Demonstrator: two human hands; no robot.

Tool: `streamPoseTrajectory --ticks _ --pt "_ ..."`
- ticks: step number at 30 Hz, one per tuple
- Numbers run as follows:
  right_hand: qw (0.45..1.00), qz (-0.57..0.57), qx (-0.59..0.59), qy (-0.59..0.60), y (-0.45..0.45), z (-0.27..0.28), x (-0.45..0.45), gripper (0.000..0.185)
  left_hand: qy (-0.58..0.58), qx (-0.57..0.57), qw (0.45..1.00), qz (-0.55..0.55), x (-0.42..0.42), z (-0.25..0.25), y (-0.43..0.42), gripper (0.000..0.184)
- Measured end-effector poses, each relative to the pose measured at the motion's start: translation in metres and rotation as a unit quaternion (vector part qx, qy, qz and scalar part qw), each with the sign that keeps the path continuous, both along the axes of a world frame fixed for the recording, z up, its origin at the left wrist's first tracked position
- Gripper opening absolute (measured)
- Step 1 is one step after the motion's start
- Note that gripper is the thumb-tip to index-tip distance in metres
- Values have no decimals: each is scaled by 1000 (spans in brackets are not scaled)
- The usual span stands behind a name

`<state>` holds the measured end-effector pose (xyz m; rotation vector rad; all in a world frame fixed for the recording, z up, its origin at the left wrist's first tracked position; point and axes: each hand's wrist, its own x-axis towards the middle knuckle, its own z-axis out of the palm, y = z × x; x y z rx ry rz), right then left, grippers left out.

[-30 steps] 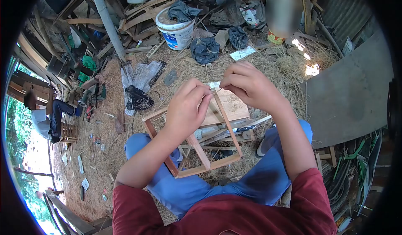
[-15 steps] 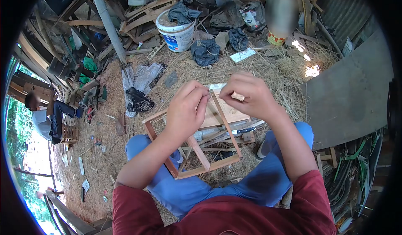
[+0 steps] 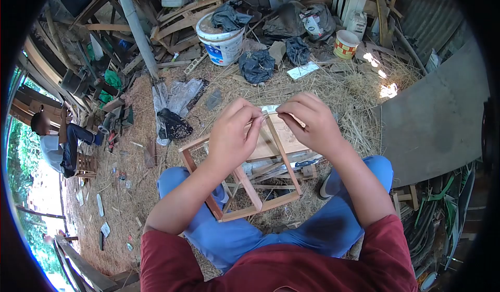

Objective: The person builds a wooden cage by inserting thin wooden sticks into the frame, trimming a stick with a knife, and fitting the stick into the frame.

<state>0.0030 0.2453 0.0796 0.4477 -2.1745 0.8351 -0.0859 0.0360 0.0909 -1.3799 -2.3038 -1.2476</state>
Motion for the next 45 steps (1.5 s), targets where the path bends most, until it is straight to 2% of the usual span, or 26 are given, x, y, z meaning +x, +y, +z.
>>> streamPoseTrajectory --ticks 2,8,16,23,30,32,45 --pt "998 -22 25 -50 4 -3 -1 19 3 -2 1000 1 0 0 0 6" --pt "996 -16 81 -40 8 -3 -1 18 6 -9 1000 -1 0 3 0 6" --pt "995 -26 86 -41 1 0 -2 9 21 -13 1000 -3 1 3 0 7" --pt "992 -21 89 -86 3 -11 -5 19 19 -16 1000 -9 3 5 0 7" --pt "993 -25 75 -87 2 -10 -4 17 1 -4 1000 -4 1 2 -1 6" --pt "996 0 28 -88 0 -10 -4 15 -1 -4 1000 -3 1 1 0 6" --pt "994 -5 52 -97 -1 -14 -4 12 17 -12 1000 0 1 4 0 6"
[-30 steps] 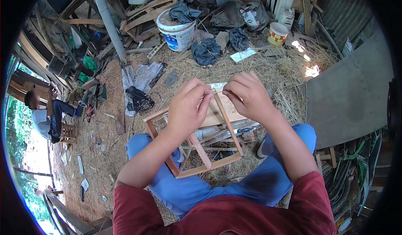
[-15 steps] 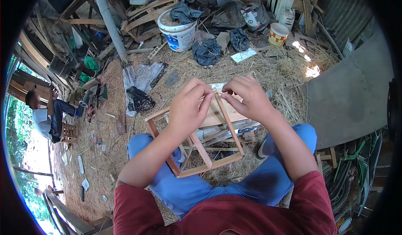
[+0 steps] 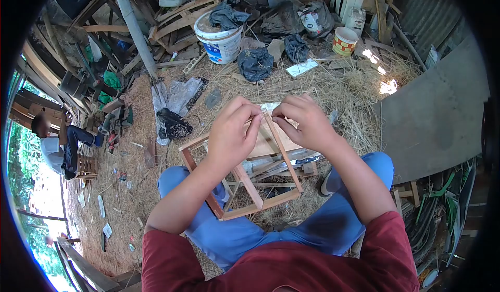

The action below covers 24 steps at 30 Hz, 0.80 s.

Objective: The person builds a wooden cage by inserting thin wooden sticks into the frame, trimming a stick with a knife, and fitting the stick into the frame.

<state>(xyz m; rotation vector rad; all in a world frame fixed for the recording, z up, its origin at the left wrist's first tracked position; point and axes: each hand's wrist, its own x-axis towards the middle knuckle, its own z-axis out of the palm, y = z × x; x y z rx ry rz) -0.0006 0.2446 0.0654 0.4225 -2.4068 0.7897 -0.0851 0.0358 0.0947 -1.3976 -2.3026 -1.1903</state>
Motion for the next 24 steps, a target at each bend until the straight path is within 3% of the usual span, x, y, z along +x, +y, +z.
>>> streamPoseTrajectory --ticks 24 --pt "999 -16 46 14 4 7 4 14 -35 0 999 0 -1 -6 0 6"
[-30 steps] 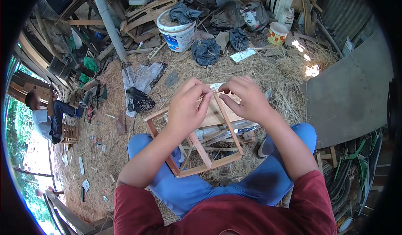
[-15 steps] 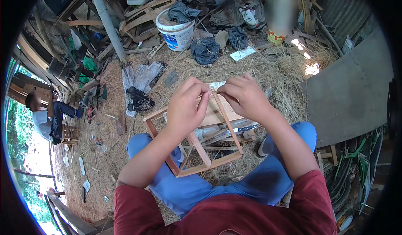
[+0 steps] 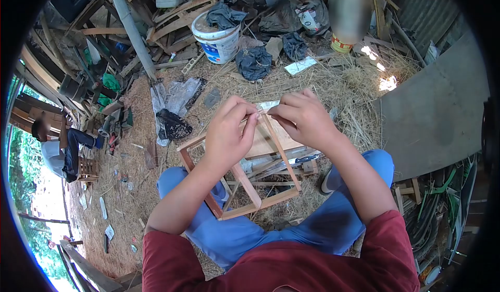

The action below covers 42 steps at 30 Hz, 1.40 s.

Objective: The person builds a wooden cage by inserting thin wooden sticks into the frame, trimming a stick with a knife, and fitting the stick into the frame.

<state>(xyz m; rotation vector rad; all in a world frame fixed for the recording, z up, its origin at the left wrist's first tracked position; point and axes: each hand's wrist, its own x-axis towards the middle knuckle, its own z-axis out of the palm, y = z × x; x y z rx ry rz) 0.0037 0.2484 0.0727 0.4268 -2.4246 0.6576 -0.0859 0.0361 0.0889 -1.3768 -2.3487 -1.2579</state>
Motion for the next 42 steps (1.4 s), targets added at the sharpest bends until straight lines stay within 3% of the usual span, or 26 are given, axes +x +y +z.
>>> streamPoseTrajectory --ticks 5,11,24,33,38,42 --pt "999 10 48 8 1 0 -1 21 -3 3 1000 -3 1 -1 1 6" --pt "994 -13 110 19 -2 4 0 15 -1 4 1000 -2 1 0 1 5" --pt "988 -11 147 35 -7 12 7 21 -17 -15 1000 3 2 1 0 4" --pt "988 -24 153 6 -20 19 15 12 -33 9 999 7 0 -4 1 7" --pt "997 -68 -1 20 -28 1 13 14 -74 12 997 2 -5 2 -4 7" --pt "997 -63 -30 29 -29 2 12 15 -109 6 994 -27 -10 10 -15 7"
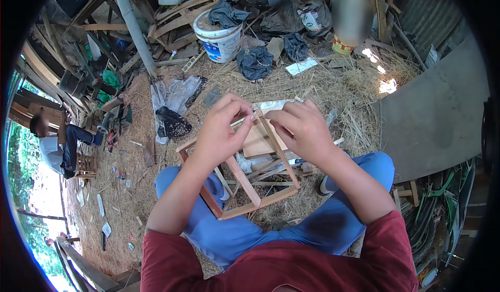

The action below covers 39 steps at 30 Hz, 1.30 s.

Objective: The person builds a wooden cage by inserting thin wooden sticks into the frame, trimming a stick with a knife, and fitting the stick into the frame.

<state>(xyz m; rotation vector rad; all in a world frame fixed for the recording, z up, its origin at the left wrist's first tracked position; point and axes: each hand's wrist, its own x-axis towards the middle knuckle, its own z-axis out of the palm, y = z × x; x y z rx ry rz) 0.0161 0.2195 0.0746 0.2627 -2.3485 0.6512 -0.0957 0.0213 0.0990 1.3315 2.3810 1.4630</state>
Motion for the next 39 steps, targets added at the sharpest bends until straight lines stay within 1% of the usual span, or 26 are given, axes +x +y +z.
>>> streamPoseTrajectory --ticks 2,4,8,10,11,13,16,17,19,21,23,28,32,35,37,39 --pt "999 21 27 -18 0 -1 2 18 5 -7 1000 -12 -3 -1 -9 8" --pt "999 37 20 -14 -3 -5 1 20 55 -45 997 5 -5 -4 -18 10" --pt "998 66 10 -15 -14 -12 2 24 7 -60 998 -6 -3 -1 -38 12" --pt "997 74 3 -15 -21 -12 1 25 63 -110 991 -50 -7 -2 -49 11" --pt "997 80 -2 -13 -23 -12 1 26 62 -111 991 -47 -8 -4 -53 11" --pt "996 85 -3 -16 -26 -14 -1 26 26 -74 993 -87 -11 -11 -59 11" --pt "995 96 -8 -8 -28 -15 -3 26 34 -74 991 -107 -13 -16 -69 11" --pt "995 102 -12 2 -28 -15 -4 26 33 -74 991 -105 -13 -18 -71 11" --pt "995 103 -13 -7 -32 -13 -2 26 -49 -44 995 -79 -12 -21 -72 10" --pt "994 104 -14 -16 -37 -14 -1 26 -41 -49 994 -85 -14 -19 -74 8" --pt "993 107 -51 -9 -40 -17 -1 24 -32 -54 994 -93 -15 -18 -74 7" --pt "991 104 -74 -37 -45 -18 0 22 -85 -29 991 -102 -16 -17 -72 7" --pt "989 114 -87 -36 -46 -19 -1 22 -76 -28 991 -105 -18 -20 -72 6" --pt "991 107 -75 -35 -48 -18 0 21 -74 -28 991 -110 -19 -22 -72 7" --pt "991 106 -74 -34 -50 -18 0 21 -45 -38 992 -115 -22 -26 -73 6" --pt "991 106 -75 -39 -52 -18 1 21 -44 -32 992 -114 -23 -27 -72 6"
